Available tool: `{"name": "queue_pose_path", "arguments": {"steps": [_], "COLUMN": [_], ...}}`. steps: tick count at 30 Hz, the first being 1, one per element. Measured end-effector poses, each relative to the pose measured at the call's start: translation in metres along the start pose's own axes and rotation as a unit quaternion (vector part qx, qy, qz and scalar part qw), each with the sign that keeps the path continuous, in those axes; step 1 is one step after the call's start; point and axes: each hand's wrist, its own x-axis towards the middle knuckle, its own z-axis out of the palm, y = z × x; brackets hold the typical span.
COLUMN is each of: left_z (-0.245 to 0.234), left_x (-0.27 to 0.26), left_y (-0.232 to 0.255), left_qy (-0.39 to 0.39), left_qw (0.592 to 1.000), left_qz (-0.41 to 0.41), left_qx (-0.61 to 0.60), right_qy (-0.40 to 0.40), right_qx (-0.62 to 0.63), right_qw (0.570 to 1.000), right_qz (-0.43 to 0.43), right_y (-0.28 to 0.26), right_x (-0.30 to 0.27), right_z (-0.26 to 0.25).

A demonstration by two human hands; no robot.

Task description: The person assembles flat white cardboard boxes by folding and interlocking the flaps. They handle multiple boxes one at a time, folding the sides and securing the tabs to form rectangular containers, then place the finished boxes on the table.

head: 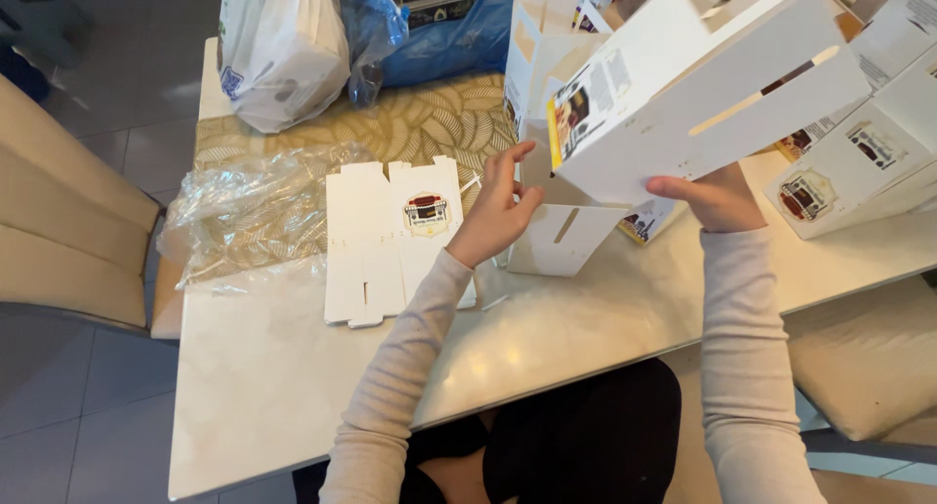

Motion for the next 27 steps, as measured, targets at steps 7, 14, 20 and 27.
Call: {"name": "queue_pose_path", "arguments": {"steps": [7,14,20,27], "left_z": [0.008,-0.017,-0.020,-0.010], "left_x": [-0.006,-0.010,-0.008,-0.012], "left_y": [0.001,-0.017,-0.042,-0.033], "left_qy": [0.039,-0.015,-0.047,0.038], "left_qw": [0.997,0.999,0.996,0.999], "left_qz": [0.030,0.023,0.062,-0.025], "left_qx": [-0.054,0.039,0.035,0.019], "right_qy": [-0.107,-0.165,-0.156,0.014], "right_qx": [-0.193,-0.196,-0.068,-0.175], "right_qw": [0.974,0.963,0.985,0.984], "right_qz": [0.056,0.082,-0.030,-0.039], "right_y": [-0.028,-0.027,0.003,0.024], "right_x": [0.007,0.010,0.005,0.006], "right_z": [-0.004,0.001,0.001,0.016]}}
